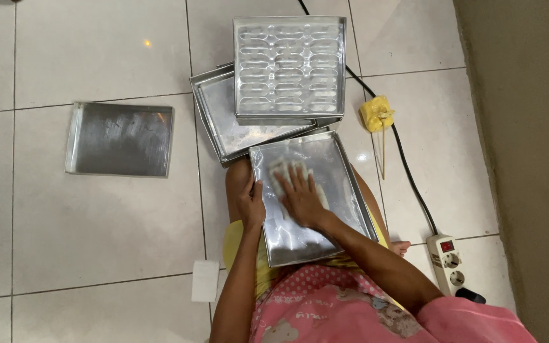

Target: Cleaning metal baking trays by wiping them thoroughly with a cloth

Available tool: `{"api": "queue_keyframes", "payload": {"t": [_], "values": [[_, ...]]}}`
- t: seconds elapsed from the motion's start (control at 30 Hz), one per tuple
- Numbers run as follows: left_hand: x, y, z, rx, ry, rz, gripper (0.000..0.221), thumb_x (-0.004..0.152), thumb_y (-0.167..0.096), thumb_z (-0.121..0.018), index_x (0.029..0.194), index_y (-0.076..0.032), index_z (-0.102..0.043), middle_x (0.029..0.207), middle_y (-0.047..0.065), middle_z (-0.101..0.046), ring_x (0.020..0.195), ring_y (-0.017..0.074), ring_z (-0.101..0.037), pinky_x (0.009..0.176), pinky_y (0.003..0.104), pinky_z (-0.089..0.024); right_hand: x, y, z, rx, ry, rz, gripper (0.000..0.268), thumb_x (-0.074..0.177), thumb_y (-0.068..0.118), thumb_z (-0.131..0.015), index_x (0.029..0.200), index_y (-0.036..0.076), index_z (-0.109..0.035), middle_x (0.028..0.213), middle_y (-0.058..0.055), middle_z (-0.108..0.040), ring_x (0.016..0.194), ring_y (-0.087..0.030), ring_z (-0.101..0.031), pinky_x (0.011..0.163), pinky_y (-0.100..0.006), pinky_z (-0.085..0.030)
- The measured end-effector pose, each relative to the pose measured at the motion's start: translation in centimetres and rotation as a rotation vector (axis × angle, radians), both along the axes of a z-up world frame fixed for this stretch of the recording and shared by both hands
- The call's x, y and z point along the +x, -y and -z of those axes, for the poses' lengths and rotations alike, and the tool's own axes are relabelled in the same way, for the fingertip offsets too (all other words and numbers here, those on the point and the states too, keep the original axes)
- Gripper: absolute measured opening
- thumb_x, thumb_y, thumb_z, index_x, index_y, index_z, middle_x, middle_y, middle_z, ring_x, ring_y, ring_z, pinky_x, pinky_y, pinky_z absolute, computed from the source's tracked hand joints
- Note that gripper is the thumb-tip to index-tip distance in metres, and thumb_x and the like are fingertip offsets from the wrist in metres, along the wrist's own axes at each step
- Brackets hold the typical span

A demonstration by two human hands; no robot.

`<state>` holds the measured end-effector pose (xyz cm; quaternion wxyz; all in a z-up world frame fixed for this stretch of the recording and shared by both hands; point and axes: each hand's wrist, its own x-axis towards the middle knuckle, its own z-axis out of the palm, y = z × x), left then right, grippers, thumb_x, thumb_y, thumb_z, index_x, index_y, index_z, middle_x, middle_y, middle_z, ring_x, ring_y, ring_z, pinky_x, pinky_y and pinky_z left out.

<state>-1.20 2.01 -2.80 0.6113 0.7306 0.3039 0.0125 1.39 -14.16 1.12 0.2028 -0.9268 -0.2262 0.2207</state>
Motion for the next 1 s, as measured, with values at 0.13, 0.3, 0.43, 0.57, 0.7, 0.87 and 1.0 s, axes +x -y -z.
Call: {"api": "queue_keyframes", "payload": {"t": [0.13, 0.3, 0.43, 0.57, 0.7, 0.87, 1.0], "values": [[0.6, 0.0, -0.9, -0.026, -0.001, -0.012, 0.048, 0.100, -0.037, -0.066, 0.144, -0.018, -0.064, 0.130, 0.019, -0.071, 0.125, 0.0336, -0.065, 0.107, 0.045, -0.050, -6.3, 2.8, -3.5, -0.022, -0.222, -0.420, 0.081, 0.103, 0.019, -0.054, 0.168, 0.025, -0.007, 0.173, -0.026, 0.000, 0.156, -0.051, 0.000, 0.120, -0.071, -0.007], [0.9, -0.1, -2.6, 0.011, 0.006, 0.041, 0.049, 0.105, -0.038, -0.058, 0.148, -0.015, -0.060, 0.139, 0.022, -0.065, 0.132, 0.0378, -0.060, 0.111, 0.049, -0.047, -4.4, 1.0, 2.2, -0.070, -0.236, -0.366, 0.080, 0.108, 0.025, -0.045, 0.168, 0.031, 0.008, 0.172, -0.018, 0.021, 0.155, -0.045, 0.023, 0.111, -0.078, 0.015], [0.8, -0.5, -2.0, 0.022, -0.013, 0.048, 0.052, 0.109, -0.049, -0.048, 0.146, -0.014, -0.062, 0.141, 0.018, -0.065, 0.130, 0.0348, -0.062, 0.111, 0.047, -0.048, -0.3, -3.4, 1.0, 0.035, -0.128, -0.151, 0.077, 0.108, 0.030, -0.042, 0.169, 0.029, 0.004, 0.173, -0.023, 0.008, 0.157, -0.046, 0.012, 0.113, -0.078, 0.011], [0.4, -0.5, 0.2, 0.113, -0.039, 0.102, 0.054, 0.111, -0.051, -0.043, 0.142, -0.012, -0.065, 0.134, 0.019, -0.069, 0.126, 0.0380, -0.063, 0.107, 0.050, -0.049, 2.1, -5.9, 2.1, 0.091, 0.064, 0.089, 0.069, 0.109, 0.028, -0.043, 0.169, 0.020, -0.010, 0.169, -0.030, -0.012, 0.157, -0.049, -0.006, 0.115, -0.079, 0.004], [-0.1, -1.1, 1.3, 0.005, -0.017, 0.054, 0.053, 0.111, -0.052, -0.043, 0.139, -0.014, -0.069, 0.136, 0.013, -0.070, 0.126, 0.0301, -0.064, 0.107, 0.046, -0.050, -2.6, -4.6, 1.5, 0.102, 0.119, -0.013, 0.070, 0.105, 0.028, -0.047, 0.168, 0.017, -0.018, 0.165, -0.029, -0.025, 0.155, -0.048, -0.018, 0.119, -0.072, -0.010], [0.4, -0.8, -0.8, 0.021, -0.008, 0.055, 0.052, 0.108, -0.046, -0.051, 0.137, -0.007, -0.068, 0.136, 0.022, -0.067, 0.130, 0.0384, -0.060, 0.110, 0.049, -0.047, -8.4, -0.8, -0.5, 0.074, 0.061, -0.173, 0.078, 0.100, 0.027, -0.053, 0.169, 0.021, -0.015, 0.165, -0.027, -0.024, 0.155, -0.048, -0.017, 0.120, -0.067, -0.015], [0.5, -0.8, -1.2, 0.027, -0.042, 0.072, 0.051, 0.109, -0.043, -0.050, 0.140, -0.005, -0.066, 0.139, 0.023, -0.066, 0.130, 0.0404, -0.060, 0.111, 0.051, -0.045, -4.3, -3.5, -0.1, 0.108, 0.042, -0.020, 0.070, 0.105, 0.026, -0.048, 0.167, 0.020, -0.018, 0.167, -0.028, -0.019, 0.156, -0.049, -0.013, 0.122, -0.066, -0.007]]}}
